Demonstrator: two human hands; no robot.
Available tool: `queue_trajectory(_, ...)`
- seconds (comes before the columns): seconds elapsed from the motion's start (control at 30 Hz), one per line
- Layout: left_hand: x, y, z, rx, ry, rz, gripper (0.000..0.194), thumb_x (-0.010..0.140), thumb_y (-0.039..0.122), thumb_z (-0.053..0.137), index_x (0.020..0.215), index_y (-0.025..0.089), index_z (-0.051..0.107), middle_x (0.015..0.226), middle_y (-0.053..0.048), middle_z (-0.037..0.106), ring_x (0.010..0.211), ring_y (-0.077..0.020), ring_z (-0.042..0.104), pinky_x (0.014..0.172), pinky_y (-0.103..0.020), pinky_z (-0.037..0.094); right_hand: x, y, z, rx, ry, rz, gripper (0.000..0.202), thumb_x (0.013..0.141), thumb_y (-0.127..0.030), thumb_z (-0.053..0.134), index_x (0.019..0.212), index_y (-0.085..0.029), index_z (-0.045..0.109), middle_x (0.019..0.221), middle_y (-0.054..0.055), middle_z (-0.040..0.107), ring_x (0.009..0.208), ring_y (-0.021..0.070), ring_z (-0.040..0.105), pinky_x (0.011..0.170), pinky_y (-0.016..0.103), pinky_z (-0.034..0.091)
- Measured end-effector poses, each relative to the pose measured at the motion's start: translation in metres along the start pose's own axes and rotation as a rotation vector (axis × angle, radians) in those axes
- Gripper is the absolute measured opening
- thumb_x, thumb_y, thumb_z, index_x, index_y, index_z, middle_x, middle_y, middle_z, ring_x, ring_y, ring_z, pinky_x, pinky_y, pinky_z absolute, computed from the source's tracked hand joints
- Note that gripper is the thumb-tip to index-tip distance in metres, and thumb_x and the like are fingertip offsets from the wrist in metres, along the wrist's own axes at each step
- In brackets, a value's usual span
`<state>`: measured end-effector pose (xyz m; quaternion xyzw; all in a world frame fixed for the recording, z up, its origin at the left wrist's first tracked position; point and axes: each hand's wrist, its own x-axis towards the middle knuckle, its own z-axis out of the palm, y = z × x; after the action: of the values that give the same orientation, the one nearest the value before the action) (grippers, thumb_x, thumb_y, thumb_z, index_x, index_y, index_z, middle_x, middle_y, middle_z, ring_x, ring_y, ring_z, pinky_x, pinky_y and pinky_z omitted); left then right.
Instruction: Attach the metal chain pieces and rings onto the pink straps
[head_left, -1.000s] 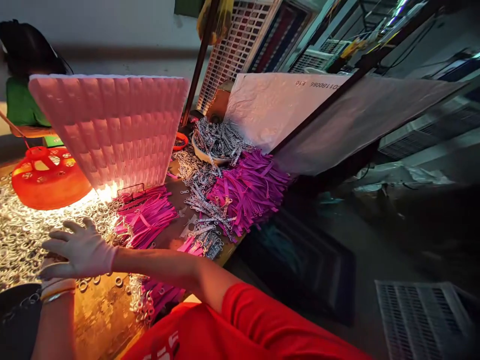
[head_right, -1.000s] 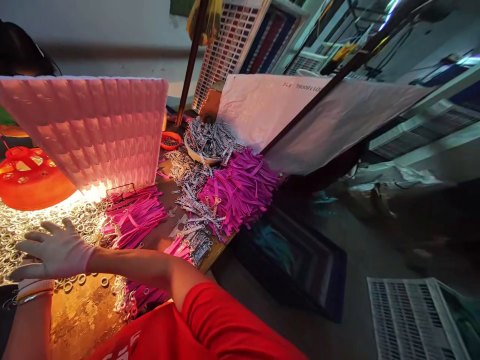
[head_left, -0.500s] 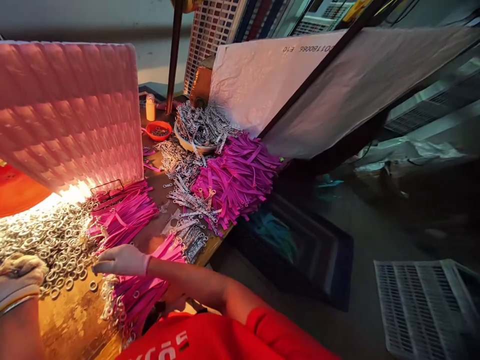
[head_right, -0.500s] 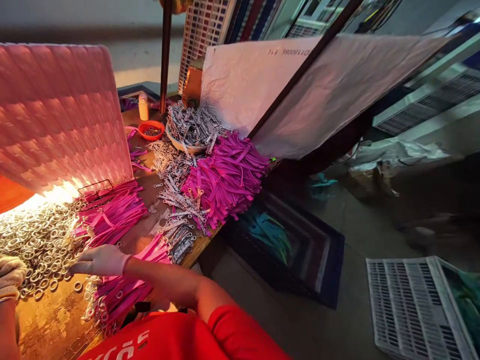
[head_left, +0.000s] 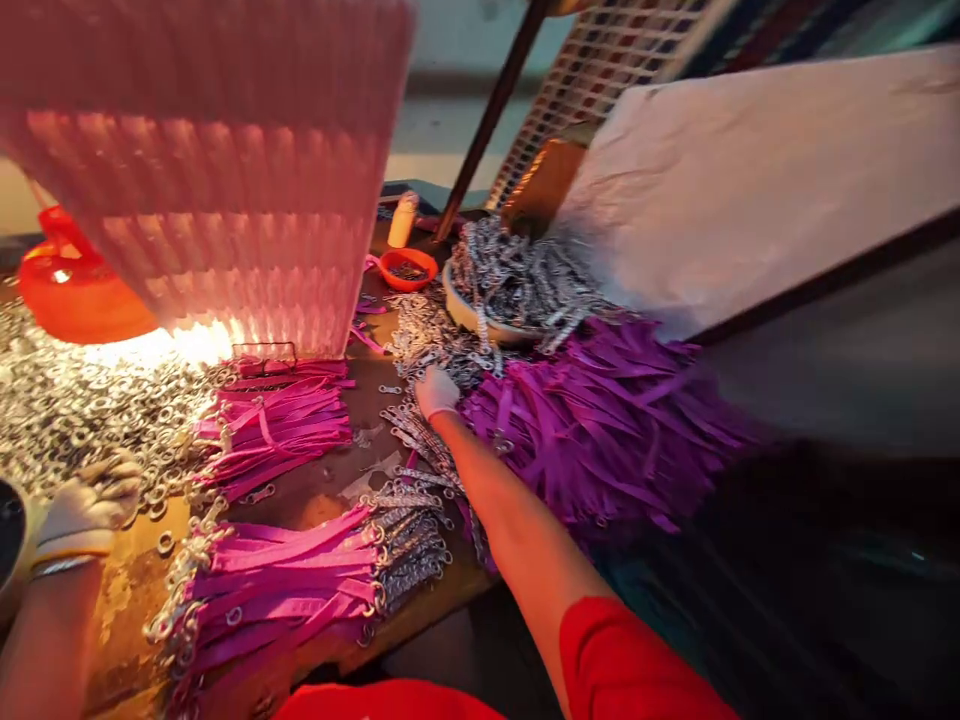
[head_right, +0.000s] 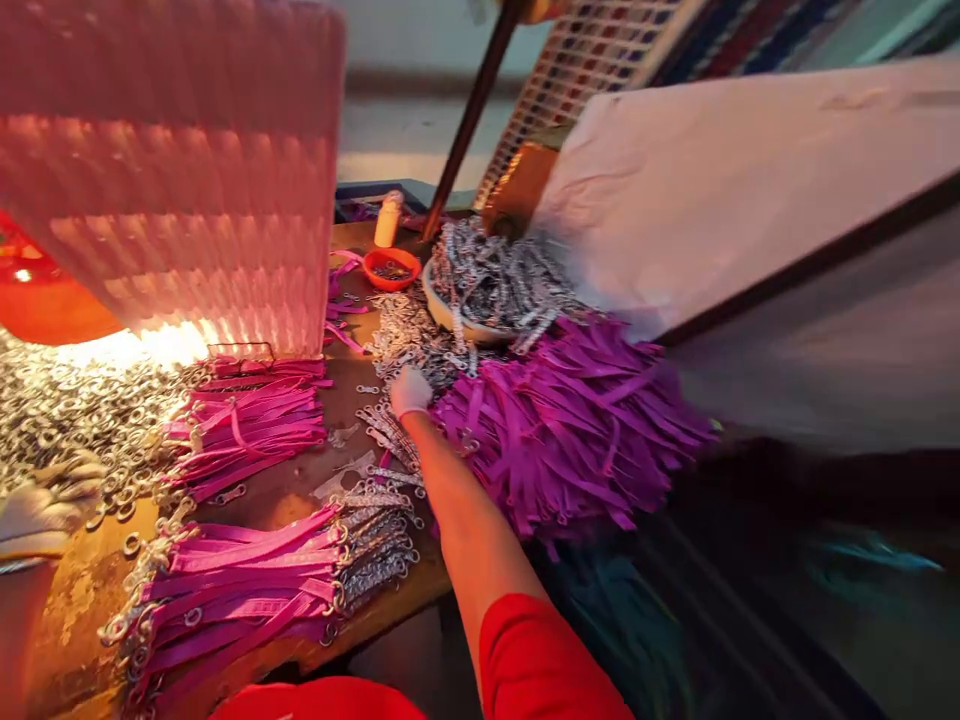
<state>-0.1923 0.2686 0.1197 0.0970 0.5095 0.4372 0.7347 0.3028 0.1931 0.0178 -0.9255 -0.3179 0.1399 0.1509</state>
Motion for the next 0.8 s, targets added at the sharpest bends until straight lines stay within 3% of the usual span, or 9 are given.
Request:
queue_trajectory(0.07,0.001,-0.017,-0.006,-0.063,-0.056,0.062,0.027,0.096,0.001,0.025,0.084,0.019,0.041,0.054,0.006,0.047,0.037,-0.0013,0.041,0.035,-0.004,0.025,0.004,0.003,0.013,-0.044,-0.005,0.003,0.029,0.099,-0.023,0.055,0.124,-0.009,0.061,0.122,0.017,0.065,0.111,0.0258,0.063,0.095,0.042,0.048)
queue_trajectory(0.17,0.003,-0.033,-0.008,-0.091,-0.041,0.083,0.029,0.100,0.004,0.023,0.085,0.018,0.044,0.057,0.006,0.045,0.037,-0.0017,0.040,0.033,-0.007,0.024,0.003,0.009,0.019,-0.060,-0.008,-0.042,0.032,0.096,-0.010,0.047,0.122,-0.003,0.064,0.118,0.028,0.065,0.111,0.0294,0.063,0.092,0.039,0.045)
queue_trajectory(0.33,-0.001,-0.066,0.007,-0.055,-0.101,0.069,0.029,0.098,0.002,0.029,0.079,0.016,0.046,0.059,0.003,0.048,0.038,-0.0038,0.043,0.030,-0.009,0.022,-0.020,0.000,0.009,0.074,-0.011,-0.313,0.033,0.093,-0.014,0.045,0.110,-0.007,0.071,0.115,0.025,0.067,0.112,0.0301,0.060,0.094,0.038,0.043)
queue_trajectory(0.5,-0.011,-0.132,0.024,0.020,-0.203,0.114,0.011,0.084,0.002,0.058,0.083,0.013,0.057,0.063,0.000,0.059,0.038,-0.0058,0.046,0.029,-0.012,0.022,-0.101,-0.046,0.024,0.305,-0.217,-0.726,0.030,0.093,-0.029,0.049,0.113,-0.020,0.070,0.099,0.005,0.073,0.083,0.0182,0.066,0.079,0.028,0.051)
queue_trajectory(0.6,-0.017,-0.168,0.020,0.034,-0.251,0.152,0.014,0.076,0.005,0.069,0.083,0.014,0.060,0.064,0.000,0.062,0.038,-0.0070,0.049,0.029,-0.013,0.026,-0.158,-0.073,0.039,0.592,-0.437,-0.990,0.031,0.090,-0.033,0.051,0.113,-0.021,0.069,0.103,0.003,0.073,0.090,0.0185,0.066,0.083,0.029,0.052)
queue_trajectory(0.67,-0.020,-0.186,0.011,0.033,-0.274,0.173,0.016,0.073,0.007,0.072,0.084,0.014,0.063,0.063,0.001,0.063,0.039,-0.0076,0.052,0.031,-0.013,0.029,-0.186,-0.085,0.047,0.671,-0.497,-1.046,0.034,0.086,-0.035,0.058,0.116,-0.022,0.067,0.105,0.003,0.073,0.095,0.0200,0.066,0.086,0.032,0.051)
queue_trajectory(0.8,-0.023,-0.209,-0.004,0.018,-0.323,0.197,0.015,0.071,0.010,0.074,0.080,0.014,0.063,0.057,0.003,0.058,0.040,-0.0069,0.051,0.032,-0.012,0.028,-0.218,-0.096,0.058,0.596,-0.505,-1.092,0.032,0.080,-0.025,0.061,0.112,-0.022,0.066,0.103,0.001,0.073,0.092,0.0189,0.066,0.087,0.032,0.051)
